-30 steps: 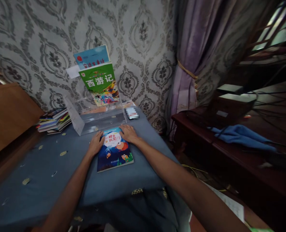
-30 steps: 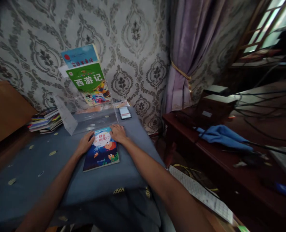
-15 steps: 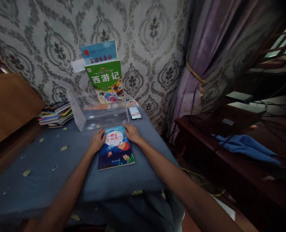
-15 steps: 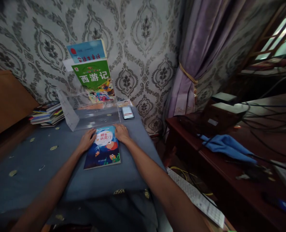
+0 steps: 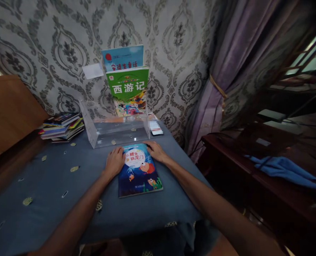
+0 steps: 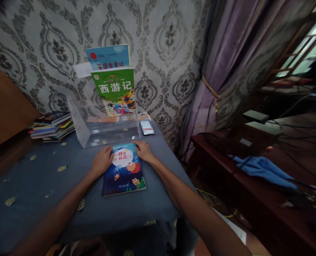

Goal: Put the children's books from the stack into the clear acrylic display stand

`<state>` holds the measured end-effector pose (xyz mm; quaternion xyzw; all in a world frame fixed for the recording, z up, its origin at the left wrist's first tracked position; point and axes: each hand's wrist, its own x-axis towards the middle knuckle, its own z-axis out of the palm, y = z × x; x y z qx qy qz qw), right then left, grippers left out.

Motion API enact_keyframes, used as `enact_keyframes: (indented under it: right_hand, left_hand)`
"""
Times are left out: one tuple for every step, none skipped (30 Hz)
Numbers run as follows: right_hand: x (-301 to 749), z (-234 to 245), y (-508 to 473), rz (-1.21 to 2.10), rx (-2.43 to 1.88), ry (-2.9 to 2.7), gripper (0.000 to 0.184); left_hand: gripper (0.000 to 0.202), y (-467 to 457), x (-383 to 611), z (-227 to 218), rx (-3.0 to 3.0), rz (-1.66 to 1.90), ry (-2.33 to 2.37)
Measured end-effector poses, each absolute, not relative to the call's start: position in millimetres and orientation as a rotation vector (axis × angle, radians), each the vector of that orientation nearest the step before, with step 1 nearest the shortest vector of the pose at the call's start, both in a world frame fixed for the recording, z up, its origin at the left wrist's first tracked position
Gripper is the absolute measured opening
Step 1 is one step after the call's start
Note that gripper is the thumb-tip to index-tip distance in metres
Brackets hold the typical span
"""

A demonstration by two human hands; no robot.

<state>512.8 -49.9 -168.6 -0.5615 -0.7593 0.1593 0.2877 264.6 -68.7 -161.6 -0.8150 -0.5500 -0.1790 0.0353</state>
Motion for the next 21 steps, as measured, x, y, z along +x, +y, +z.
enact_keyframes:
  right_hand:
    - [512.8, -168.7, -50.5, 0.435, -1.474, -2.041, 0.047]
    - [512.8, -169.1, -50.9, 0.449, -1.44, -2.056, 0.047]
    - [512.7, -169.7, -51.3, 0.461, -1.403, -2.07, 0.046]
    - [512.6, -170.7, -51.4, 0.471, -1.369, -2.083, 0.046]
    - [512.5, -171.7, -51.4, 0.476, -1.347, -2.093, 0.046]
    - [512.5, -172.9, -51.4, 0.478, -1.335, -2.099, 0.045]
    - [512.4, -173.9, -51.3, 0.478, -1.33, -2.098, 0.045]
    - [512.3, -174.9, -51.5, 0.479, -1.328, -2.095, 0.045]
    - [512.2, -175.6, -51.9, 0.481, -1.326, -2.09, 0.046]
    - [512.0, -176.1, -52.6, 0.484, -1.322, -2.082, 0.046]
    - [511.7, -176.2, -53.7, 0.486, -1.316, -2.073, 0.046]
    - [511.4, -176.1, -55.0, 0.485, -1.31, -2.061, 0.046]
    - [511.0, -175.8, -56.6, 0.48, -1.309, -2.047, 0.045]
    - [510.6, -175.4, -58.2, 0.47, -1.312, -2.032, 0.045]
    - [510.3, -174.9, -59.8, 0.459, -1.319, -2.016, 0.044]
    - [510.1, -174.4, -61.1, 0.448, -1.326, -2.001, 0.043]
    - [509.9, -174.0, -62.1, 0.439, -1.333, -1.989, 0.043]
    - [510.0, -173.8, -62.8, 0.433, -1.337, -1.98, 0.043]
    - [510.2, -173.9, -63.0, 0.43, -1.338, -1.973, 0.042]
    - [510.5, -174.2, -63.0, 0.428, -1.338, -1.966, 0.042]
    - [510.9, -174.7, -62.7, 0.427, -1.333, -1.959, 0.042]
  left_hand:
    - [0.031, -70.0, 261.8, -160.3, -2.508, -0.542, -1.688]
    - [0.031, -71.1, 258.8, -159.6, -2.509, -0.541, -1.686]
    - [0.031, -72.1, 255.7, -159.4, -2.507, -0.545, -1.683]
    - [0.032, -72.8, 252.9, -159.7, -2.505, -0.553, -1.678]
    - [0.032, -73.3, 250.7, -160.3, -2.502, -0.564, -1.671]
    - [0.032, -73.4, 249.2, -161.2, -2.501, -0.572, -1.662]
    - [0.033, -73.0, 248.5, -162.1, -2.504, -0.575, -1.651]
    - [0.033, -72.1, 248.5, -163.0, -2.514, -0.571, -1.637]
    - [0.035, -70.7, 248.9, -163.8, -2.536, -0.564, -1.619]
    - [0.037, -68.9, 249.7, -164.3, -2.575, -0.554, -1.598]
    - [0.041, -66.7, 250.5, -164.5, -2.625, -0.544, -1.575]
    - [0.044, -64.4, 251.2, -164.3, -2.681, -0.532, -1.55]
    - [0.047, -62.1, 251.8, -163.6, -2.734, -0.518, -1.525]
    - [0.049, -60.0, 252.1, -162.6, -2.777, -0.501, -1.5]
    - [0.049, -58.3, 252.3, -161.1, -2.809, -0.48, -1.471]
    - [0.048, -56.9, 252.4, -159.4, -2.827, -0.456, -1.441]
    - [0.046, -56.0, 252.5, -157.5, -2.836, -0.434, -1.41]
    - [0.044, -55.5, 252.8, -155.7, -2.837, -0.415, -1.38]
    - [0.042, -55.1, 253.4, -153.9, -2.831, -0.402, -1.353]
    - [0.041, -54.8, 254.3, -152.5, -2.823, -0.39, -1.328]
    - [0.04, -54.4, 255.7, -151.5, -2.819, -0.381, -1.303]
